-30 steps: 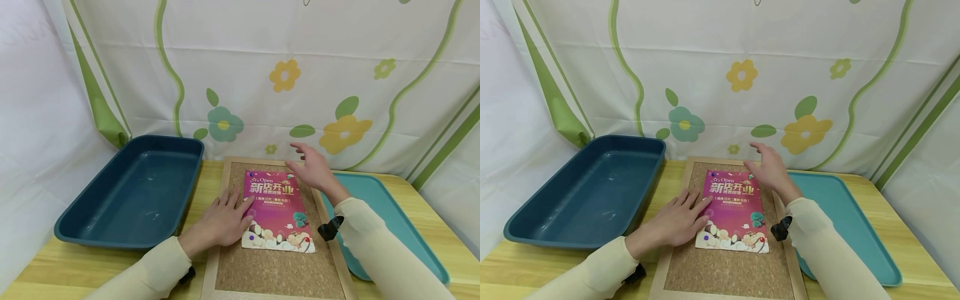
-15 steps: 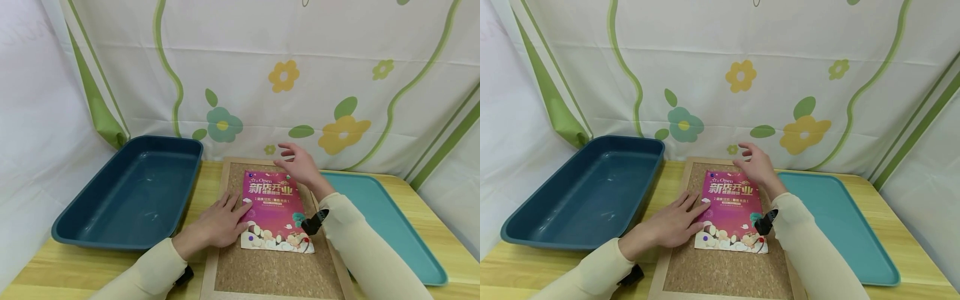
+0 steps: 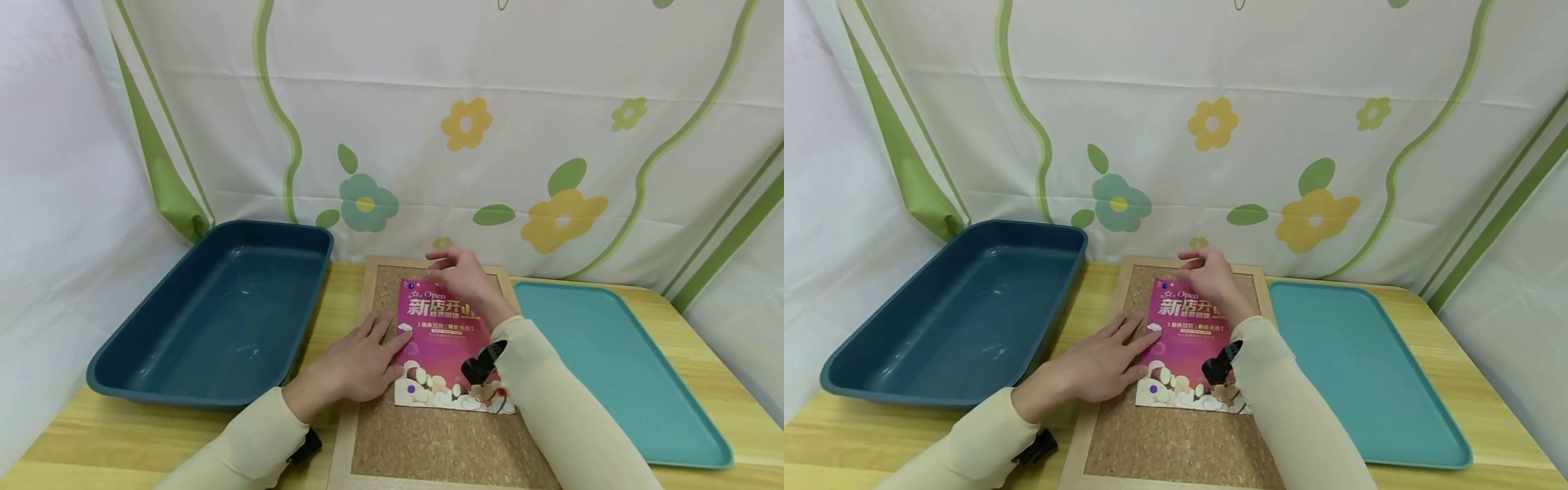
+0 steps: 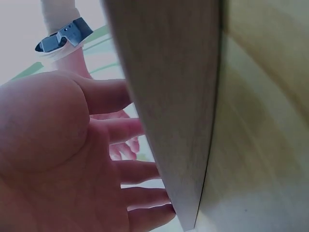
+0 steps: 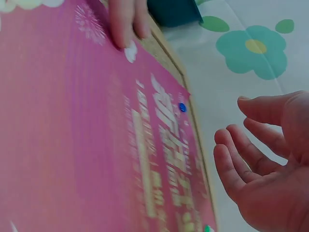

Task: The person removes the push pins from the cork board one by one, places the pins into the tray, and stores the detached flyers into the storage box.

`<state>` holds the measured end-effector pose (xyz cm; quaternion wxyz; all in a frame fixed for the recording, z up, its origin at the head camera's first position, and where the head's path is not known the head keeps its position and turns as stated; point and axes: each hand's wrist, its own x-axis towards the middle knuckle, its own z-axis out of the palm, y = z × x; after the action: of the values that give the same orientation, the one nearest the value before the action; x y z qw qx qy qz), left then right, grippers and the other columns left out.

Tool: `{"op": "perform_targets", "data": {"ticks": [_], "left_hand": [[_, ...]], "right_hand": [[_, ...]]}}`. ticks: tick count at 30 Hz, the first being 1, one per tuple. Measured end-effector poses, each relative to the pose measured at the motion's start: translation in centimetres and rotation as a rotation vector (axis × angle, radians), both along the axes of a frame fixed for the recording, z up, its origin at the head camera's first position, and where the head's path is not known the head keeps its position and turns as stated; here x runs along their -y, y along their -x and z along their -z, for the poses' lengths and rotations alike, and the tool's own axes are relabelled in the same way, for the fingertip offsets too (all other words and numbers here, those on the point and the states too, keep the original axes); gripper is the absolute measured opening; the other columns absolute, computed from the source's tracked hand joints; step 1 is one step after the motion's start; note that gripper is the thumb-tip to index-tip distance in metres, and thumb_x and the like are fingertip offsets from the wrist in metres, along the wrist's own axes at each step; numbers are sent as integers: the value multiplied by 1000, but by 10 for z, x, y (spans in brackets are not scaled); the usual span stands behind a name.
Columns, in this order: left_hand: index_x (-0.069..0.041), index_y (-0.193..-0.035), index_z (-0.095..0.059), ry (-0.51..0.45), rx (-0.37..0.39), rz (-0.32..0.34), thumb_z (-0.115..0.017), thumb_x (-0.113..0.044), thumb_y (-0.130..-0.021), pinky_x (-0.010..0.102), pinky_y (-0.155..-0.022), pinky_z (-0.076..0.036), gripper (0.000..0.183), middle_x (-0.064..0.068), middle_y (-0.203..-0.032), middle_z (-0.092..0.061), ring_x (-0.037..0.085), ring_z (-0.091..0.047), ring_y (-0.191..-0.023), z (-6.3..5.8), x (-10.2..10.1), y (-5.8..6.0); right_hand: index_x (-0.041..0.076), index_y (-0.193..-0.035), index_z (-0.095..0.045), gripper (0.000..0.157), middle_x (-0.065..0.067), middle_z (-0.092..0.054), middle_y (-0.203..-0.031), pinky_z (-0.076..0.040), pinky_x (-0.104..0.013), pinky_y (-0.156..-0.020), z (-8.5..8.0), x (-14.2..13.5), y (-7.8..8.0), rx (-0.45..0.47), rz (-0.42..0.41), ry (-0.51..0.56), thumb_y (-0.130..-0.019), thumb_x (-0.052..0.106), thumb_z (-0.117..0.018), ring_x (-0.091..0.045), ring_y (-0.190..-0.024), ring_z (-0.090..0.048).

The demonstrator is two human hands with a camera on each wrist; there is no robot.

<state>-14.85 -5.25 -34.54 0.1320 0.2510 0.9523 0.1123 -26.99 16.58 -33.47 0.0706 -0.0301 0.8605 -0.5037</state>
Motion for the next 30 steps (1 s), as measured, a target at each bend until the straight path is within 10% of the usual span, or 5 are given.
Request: {"op": "perform_targets", "data": {"ticks": [30], "left_hand": [[-21,-165,-40,-37,29,13,-58,-42,-109,60,-126,-36,63,16,-178,-20,43,-15,-166,2,2,2]], "right_hand": [[15,-125,-79,26,-10,-69,-137,-50,-35,-92,30,12,9,111,84,-4,-102,23,-71,-26,-117,-63]]}}
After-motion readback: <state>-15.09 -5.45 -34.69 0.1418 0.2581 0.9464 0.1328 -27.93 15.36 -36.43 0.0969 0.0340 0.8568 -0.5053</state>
